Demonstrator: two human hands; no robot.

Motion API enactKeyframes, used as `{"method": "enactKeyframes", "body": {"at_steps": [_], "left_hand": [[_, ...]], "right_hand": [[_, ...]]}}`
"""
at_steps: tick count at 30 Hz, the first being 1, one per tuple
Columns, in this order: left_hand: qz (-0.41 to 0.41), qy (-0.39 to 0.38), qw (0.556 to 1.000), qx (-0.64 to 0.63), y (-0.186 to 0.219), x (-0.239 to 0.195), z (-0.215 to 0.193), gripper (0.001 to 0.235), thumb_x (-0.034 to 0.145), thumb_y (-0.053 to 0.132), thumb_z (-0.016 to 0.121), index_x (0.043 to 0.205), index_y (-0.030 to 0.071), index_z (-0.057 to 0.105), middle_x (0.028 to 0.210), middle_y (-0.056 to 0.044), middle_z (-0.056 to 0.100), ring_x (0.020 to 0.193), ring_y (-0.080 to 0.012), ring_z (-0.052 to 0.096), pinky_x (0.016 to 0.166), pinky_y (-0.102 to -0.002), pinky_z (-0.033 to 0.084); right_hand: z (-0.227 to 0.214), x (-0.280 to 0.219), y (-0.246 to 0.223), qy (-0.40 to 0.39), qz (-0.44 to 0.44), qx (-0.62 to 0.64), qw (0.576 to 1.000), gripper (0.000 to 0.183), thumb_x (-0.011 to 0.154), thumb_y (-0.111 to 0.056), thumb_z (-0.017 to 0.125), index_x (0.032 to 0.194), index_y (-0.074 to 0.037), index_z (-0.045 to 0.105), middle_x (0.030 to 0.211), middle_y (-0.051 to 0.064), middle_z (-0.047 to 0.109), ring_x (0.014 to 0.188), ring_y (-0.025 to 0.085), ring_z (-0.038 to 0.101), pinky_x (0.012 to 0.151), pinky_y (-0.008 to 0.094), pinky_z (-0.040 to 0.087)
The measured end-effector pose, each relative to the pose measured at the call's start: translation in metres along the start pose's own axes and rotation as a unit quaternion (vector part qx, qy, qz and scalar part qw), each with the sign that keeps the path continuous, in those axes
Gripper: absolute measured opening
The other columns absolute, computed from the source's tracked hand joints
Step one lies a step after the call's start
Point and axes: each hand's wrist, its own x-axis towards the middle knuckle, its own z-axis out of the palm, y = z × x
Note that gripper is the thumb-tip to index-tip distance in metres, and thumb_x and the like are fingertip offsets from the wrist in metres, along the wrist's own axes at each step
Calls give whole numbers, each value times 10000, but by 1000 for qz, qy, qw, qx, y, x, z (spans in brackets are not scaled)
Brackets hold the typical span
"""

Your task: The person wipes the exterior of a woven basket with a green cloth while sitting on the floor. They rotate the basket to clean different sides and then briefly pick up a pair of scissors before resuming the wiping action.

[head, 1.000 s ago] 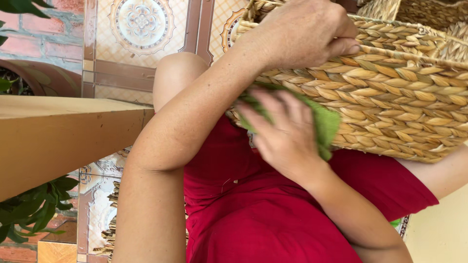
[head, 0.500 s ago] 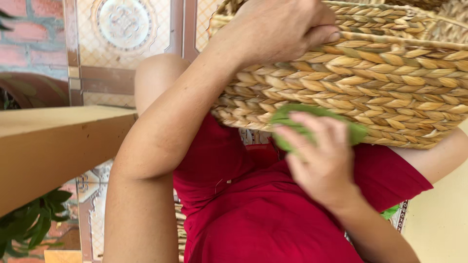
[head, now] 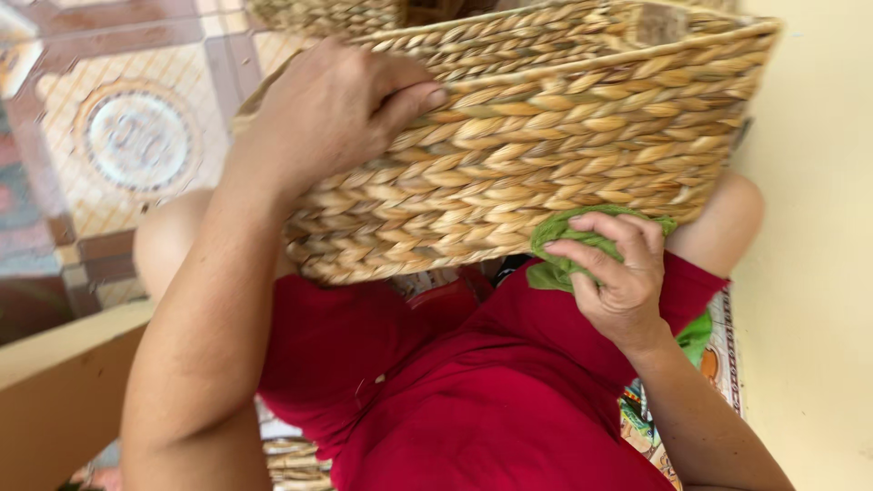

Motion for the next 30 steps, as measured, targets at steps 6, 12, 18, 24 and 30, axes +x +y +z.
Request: {"method": "enactKeyframes", "body": {"at_steps": [6, 12, 18, 24, 30], "left_hand": [[-44, -13, 998, 52, 7, 1, 0, 296, 1065, 374, 681, 1033, 110, 811, 667, -126, 699, 565, -277, 660, 613, -416, 542], [-77, -19, 997, 16, 10, 3, -1, 295, 1045, 370, 676, 1072, 102, 797, 702, -113, 714, 582, -249, 683, 592, -400, 543], [-91, -25, 995, 18, 10, 4, 0, 284, 1026, 364, 687, 1052, 103, 795, 764, -122, 736, 633, -270, 704, 609, -409, 547], [-81, -14, 996, 22, 10, 1, 0, 246, 1022, 329, 695, 1052, 103, 788, 779, -149, 720, 642, -315, 687, 595, -430, 532], [-74, -16, 997, 29, 7, 0, 0, 233, 1019, 312, 696, 1037, 96, 781, 760, -155, 712, 631, -323, 679, 599, -434, 528]], "right_hand": [[-31, -9, 28, 140, 201, 179, 953, 457, 833, 72, 571, 1217, -133, 711, 1306, 60, 612, 1214, 221, 597, 1102, 338, 498], [2, 17, 28, 200, 180, 38, 962, 559, 944, 66, 625, 1488, -49, 571, 1487, 195, 438, 1440, 327, 445, 1253, 418, 395], [13, 22, -1, 152, 148, 39, 976, 543, 836, 78, 637, 1357, -71, 656, 1344, 154, 500, 1336, 296, 509, 1181, 406, 437], [-11, 20, 17, 190, 151, 122, 962, 519, 902, 112, 624, 1368, -114, 661, 1332, 87, 562, 1284, 239, 581, 1145, 358, 512], [-2, 59, 54, 258, 194, 120, 939, 579, 934, 115, 586, 1464, -110, 644, 1441, 110, 485, 1398, 245, 543, 1115, 346, 571]]}}
